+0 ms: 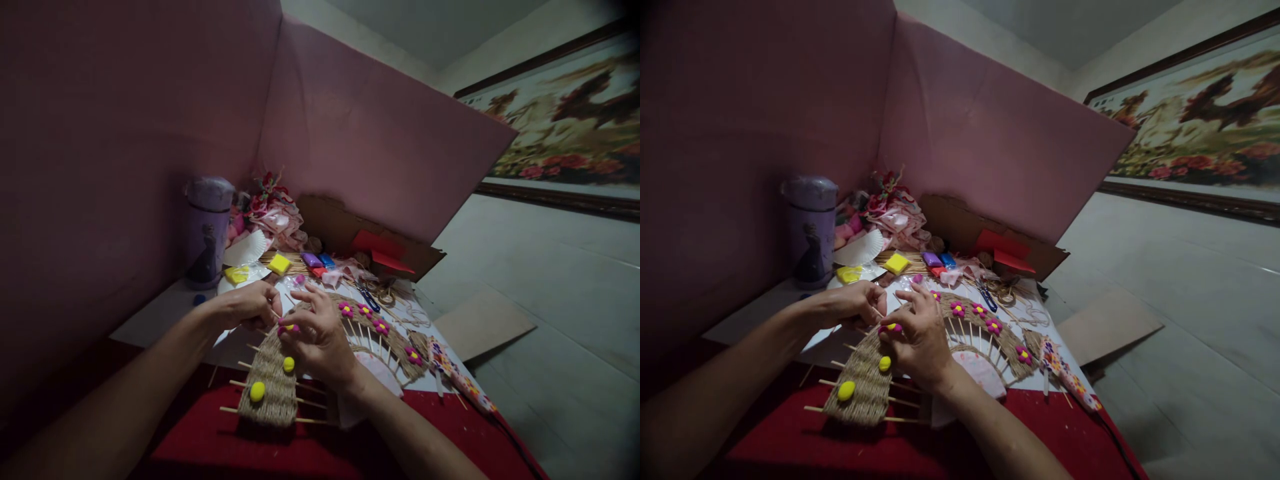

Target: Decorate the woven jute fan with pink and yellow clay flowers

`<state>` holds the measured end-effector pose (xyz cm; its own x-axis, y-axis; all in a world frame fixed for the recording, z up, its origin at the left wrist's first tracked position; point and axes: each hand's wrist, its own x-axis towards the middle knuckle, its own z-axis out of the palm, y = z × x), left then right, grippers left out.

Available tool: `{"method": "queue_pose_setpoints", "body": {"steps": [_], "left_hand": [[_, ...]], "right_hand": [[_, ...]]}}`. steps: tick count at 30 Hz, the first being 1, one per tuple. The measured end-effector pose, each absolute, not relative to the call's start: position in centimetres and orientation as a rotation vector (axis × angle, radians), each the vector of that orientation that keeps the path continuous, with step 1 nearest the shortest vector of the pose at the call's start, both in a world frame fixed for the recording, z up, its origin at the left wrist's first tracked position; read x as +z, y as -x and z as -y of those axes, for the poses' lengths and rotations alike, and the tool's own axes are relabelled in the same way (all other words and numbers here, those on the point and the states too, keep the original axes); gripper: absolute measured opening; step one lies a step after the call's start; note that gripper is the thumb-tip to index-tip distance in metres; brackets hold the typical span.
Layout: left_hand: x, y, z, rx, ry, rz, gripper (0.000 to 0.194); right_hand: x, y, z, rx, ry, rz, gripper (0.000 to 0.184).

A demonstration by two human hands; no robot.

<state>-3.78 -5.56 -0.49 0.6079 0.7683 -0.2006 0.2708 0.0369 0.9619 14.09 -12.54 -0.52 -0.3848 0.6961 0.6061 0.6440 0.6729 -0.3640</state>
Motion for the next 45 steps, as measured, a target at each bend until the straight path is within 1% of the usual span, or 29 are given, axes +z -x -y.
{"method": "queue_pose_setpoints", "body": {"steps": [2, 15, 18, 23, 26, 29, 31, 37, 41, 45], "left_hand": [[-0.7, 3.8, 5.4, 0.474, -1.543, -0.894, 0.011], [-0.7, 3.7, 5.3, 0.477, -1.527, -0.895, 0.012], [-0.7, 3.7, 5.3, 0.484, -1.52, -0.889, 0.013], [-0.4, 3.7, 5.6, 0.476, -1.52, -0.906, 0.011], [-0.3, 3.7, 5.7, 0.476, -1.51, -0.911, 0.012], [-0.5, 3.7, 5.7, 0.483, -1.499, -0.893, 0.012], [-0.6, 3.7, 5.7, 0.491, -1.489, -0.883, 0.012], [-0.4, 3.6, 5.7, 0.494, -1.499, -0.886, 0.011], [-0.4, 3.7, 5.7, 0.486, -1.507, -0.895, 0.012], [-0.4, 3.6, 5.6, 0.491, -1.498, -0.919, 0.012]], "right_hand": [[-0.4, -13.8, 12.7, 0.044, 1.043, 2.167, 0.016], [0.1, -12.9, 13.0, -0.087, 1.143, 2.266, 0.009], [0.1, -13.0, 12.9, -0.03, 1.128, 2.232, 0.008], [0.3, -13.6, 12.6, 0.176, 1.091, 1.998, 0.004], [0.1, -13.5, 12.7, 0.188, 1.127, 1.936, 0.01], [-0.3, -12.9, 13.0, 0.164, 1.162, 1.971, 0.021], [-0.7, -12.4, 13.0, 0.142, 1.193, 1.996, 0.025], [-0.7, -12.6, 12.7, 0.165, 1.188, 1.972, 0.025], [-0.4, -13.4, 12.4, 0.216, 1.207, 1.865, 0.019], [-0.4, -13.9, 12.0, 0.2, 1.245, 1.836, 0.014]]}}
